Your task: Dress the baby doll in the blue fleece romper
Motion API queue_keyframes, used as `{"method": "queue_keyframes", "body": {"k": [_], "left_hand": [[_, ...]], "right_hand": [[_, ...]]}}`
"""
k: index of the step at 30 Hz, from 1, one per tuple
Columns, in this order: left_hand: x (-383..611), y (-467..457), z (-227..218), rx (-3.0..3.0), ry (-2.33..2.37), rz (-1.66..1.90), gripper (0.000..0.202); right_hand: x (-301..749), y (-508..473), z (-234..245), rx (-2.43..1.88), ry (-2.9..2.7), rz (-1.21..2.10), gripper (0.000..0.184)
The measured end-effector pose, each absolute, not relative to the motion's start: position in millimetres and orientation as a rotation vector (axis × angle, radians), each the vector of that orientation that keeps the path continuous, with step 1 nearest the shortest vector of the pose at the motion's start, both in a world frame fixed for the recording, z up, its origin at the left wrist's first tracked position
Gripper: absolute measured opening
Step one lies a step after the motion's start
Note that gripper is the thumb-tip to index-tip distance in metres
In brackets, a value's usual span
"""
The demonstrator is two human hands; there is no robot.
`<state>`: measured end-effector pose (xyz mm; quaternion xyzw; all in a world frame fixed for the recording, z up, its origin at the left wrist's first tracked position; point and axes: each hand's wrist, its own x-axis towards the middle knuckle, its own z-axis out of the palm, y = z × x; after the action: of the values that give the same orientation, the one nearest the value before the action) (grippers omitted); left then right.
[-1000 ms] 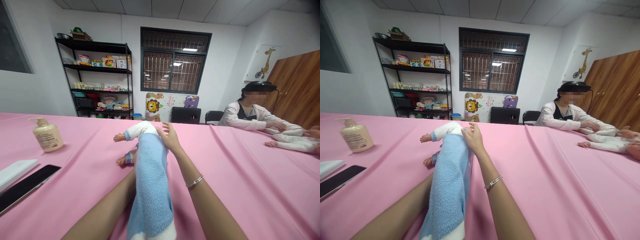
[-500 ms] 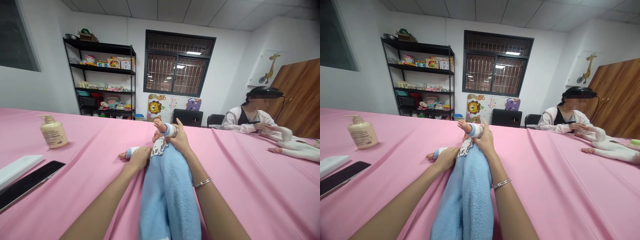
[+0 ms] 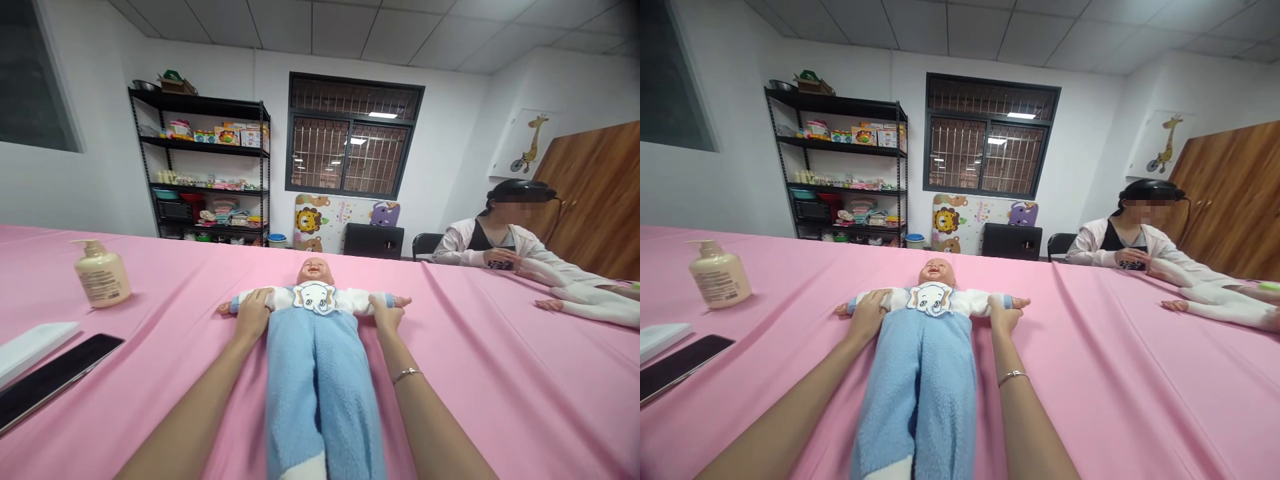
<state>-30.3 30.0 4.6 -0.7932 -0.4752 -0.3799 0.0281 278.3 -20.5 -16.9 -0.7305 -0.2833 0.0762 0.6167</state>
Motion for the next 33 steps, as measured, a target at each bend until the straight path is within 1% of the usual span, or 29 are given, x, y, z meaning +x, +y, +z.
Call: {"method": "queue_keyframes", "body": {"k": [1, 3, 8, 10, 12, 14, 15, 16, 17, 19, 20, 21, 23, 25, 27, 29, 31, 32, 33], "left_hand": [[-29, 29, 3, -2.444, -1.482, -1.176, 0.04], [-27, 28, 2, -2.441, -1.507, -1.167, 0.038], [-25, 28, -1, -2.474, -1.532, -1.152, 0.033], [-24, 29, -4, -2.521, -1.532, -1.123, 0.031], [-26, 30, -8, -2.579, -1.508, -1.099, 0.029], [-30, 30, -10, -2.652, -1.441, -1.167, 0.03], [-33, 29, -10, -2.687, -1.406, -1.247, 0.03], [-36, 27, -9, -2.713, -1.384, -1.353, 0.03], [-39, 24, -6, -2.722, -1.381, -1.475, 0.03], [-44, 17, 2, -2.746, -1.417, -1.662, 0.024], [-45, 13, 6, -2.807, -1.423, -1.69, 0.021], [-46, 9, 11, -2.909, -1.407, -1.662, 0.02], [-45, 5, 17, -3.161, -1.311, -1.462, 0.023], [-42, 5, 17, -3.318, -1.209, -1.225, 0.03], [-38, 8, 12, -3.313, -1.193, -1.154, 0.036], [-34, 12, 6, -3.21, -1.24, -1.24, 0.038], [-31, 13, 0, -3.09, -1.29, -1.367, 0.037], [-30, 13, -1, -3.056, -1.297, -1.414, 0.036], [-29, 12, -2, -3.044, -1.295, -1.45, 0.035]], "right_hand": [[279, -22, -18, -1.742, -0.575, 0.157, 0.081], [277, -25, -19, -1.829, -0.469, 0.104, 0.083], [277, -31, -20, -1.924, -0.425, -0.009, 0.078], [278, -36, -23, -1.928, -0.495, -0.011, 0.072], [274, -44, -25, -1.914, -0.632, -0.091, 0.06], [266, -55, -23, -1.825, -0.823, -0.235, 0.047], [261, -61, -21, -1.745, -0.938, -0.244, 0.04], [255, -67, -17, -1.652, -1.077, -0.162, 0.034], [251, -73, -12, -1.556, -1.225, 0.003, 0.032], [246, -83, 0, -1.378, -1.479, 0.476, 0.036], [247, -87, 5, -1.318, -1.57, 0.692, 0.037], [251, -89, 9, -1.286, -1.629, 0.853, 0.039], [262, -90, 11, -1.287, -1.628, 0.973, 0.041], [273, -84, 8, -1.338, -1.532, 0.891, 0.041], [274, -78, 5, -1.408, -1.404, 0.707, 0.038], [262, -79, 11, -1.459, -1.339, 0.5, 0.034], [238, -93, 28, -1.442, -1.354, 0.312, 0.029], [223, -105, 40, -1.419, -1.405, 0.272, 0.026], [208, -121, 52, -1.375, -1.525, 0.301, 0.021]]}}
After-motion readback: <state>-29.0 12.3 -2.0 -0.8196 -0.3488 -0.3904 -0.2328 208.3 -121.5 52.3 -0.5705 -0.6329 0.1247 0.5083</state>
